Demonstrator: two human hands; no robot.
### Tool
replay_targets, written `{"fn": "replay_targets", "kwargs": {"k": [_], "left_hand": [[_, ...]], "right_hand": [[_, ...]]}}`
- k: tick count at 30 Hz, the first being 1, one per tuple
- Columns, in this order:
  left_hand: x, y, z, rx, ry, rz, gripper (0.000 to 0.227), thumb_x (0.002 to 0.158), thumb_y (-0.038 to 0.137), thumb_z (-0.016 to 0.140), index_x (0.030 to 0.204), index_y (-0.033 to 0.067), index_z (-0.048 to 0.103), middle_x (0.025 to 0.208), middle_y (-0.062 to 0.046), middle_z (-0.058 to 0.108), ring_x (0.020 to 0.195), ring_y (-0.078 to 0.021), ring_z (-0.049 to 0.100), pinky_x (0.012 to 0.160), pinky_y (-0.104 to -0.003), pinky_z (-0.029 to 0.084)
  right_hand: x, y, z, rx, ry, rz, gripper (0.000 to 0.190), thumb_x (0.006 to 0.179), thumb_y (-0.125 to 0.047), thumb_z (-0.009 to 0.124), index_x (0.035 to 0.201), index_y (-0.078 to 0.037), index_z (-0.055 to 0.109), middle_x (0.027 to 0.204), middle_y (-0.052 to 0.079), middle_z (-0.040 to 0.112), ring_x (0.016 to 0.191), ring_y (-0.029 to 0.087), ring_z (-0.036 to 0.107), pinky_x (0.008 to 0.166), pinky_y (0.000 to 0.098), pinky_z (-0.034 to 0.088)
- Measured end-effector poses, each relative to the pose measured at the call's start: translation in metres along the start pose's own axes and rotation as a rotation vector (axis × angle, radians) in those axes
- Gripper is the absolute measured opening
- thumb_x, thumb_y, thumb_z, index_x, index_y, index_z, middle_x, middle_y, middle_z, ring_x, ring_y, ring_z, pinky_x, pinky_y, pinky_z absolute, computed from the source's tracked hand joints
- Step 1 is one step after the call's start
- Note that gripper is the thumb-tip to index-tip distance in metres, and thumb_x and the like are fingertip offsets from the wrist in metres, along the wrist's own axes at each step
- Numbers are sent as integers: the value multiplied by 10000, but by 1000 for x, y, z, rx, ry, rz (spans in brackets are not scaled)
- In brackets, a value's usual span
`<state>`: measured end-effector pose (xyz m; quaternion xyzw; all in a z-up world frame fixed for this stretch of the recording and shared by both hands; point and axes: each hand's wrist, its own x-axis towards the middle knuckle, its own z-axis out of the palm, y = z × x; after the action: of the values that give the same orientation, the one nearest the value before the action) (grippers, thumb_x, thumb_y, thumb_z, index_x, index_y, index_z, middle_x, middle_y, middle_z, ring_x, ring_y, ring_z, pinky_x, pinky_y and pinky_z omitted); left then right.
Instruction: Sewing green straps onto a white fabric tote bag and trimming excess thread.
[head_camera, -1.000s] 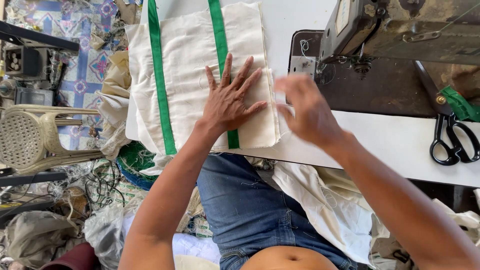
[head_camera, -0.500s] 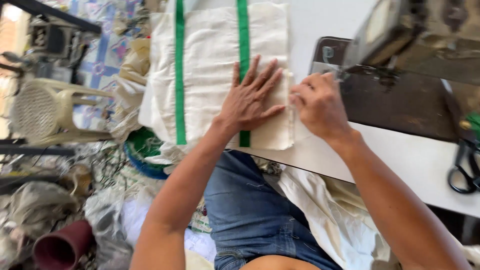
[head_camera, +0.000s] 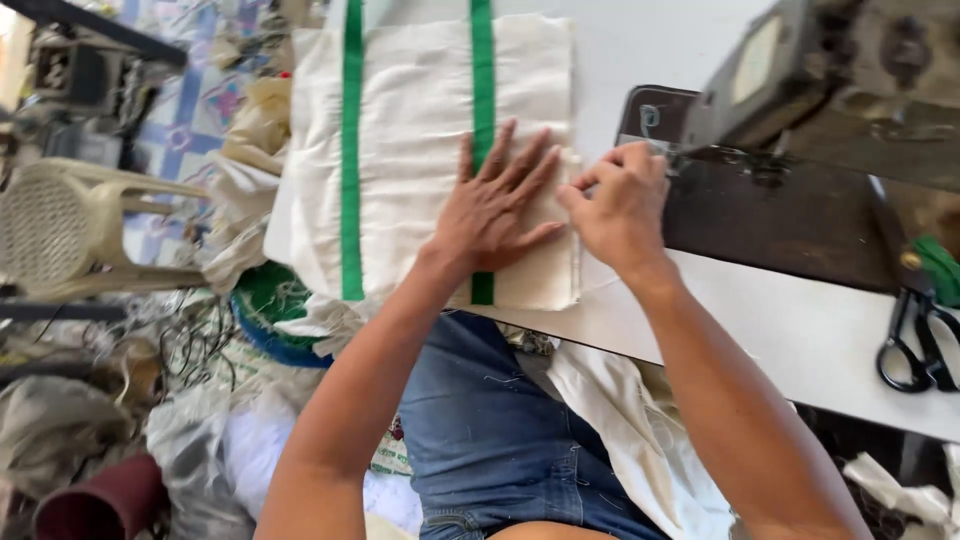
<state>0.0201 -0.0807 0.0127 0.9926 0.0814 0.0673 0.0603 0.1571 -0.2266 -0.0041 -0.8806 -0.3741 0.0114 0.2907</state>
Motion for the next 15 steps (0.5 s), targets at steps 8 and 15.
{"fn": "replay_targets", "kwargs": {"k": [8, 15], "left_hand": [[-1, 0, -3, -19, -39, -20, 873, 951, 759, 409, 1649, 245, 304, 1729, 8, 219, 1600, -324, 67, 1240, -667, -11], [-1, -1, 2, -33, -33, -18, 908, 949, 762, 418, 1649, 196, 295, 1727, -15, 226, 1601, -317, 82, 1235, -673, -23]], "right_hand": [[7, -24, -9, 55, -63, 169, 161, 849, -320, 818, 831, -187, 729, 1123, 33, 483, 1163, 381, 480, 974, 493, 378], [8, -24, 1, -55, -98, 228, 160, 888, -379, 780, 819, -238, 752, 1118, 12, 475, 1166, 329, 456, 983, 489, 374]]}}
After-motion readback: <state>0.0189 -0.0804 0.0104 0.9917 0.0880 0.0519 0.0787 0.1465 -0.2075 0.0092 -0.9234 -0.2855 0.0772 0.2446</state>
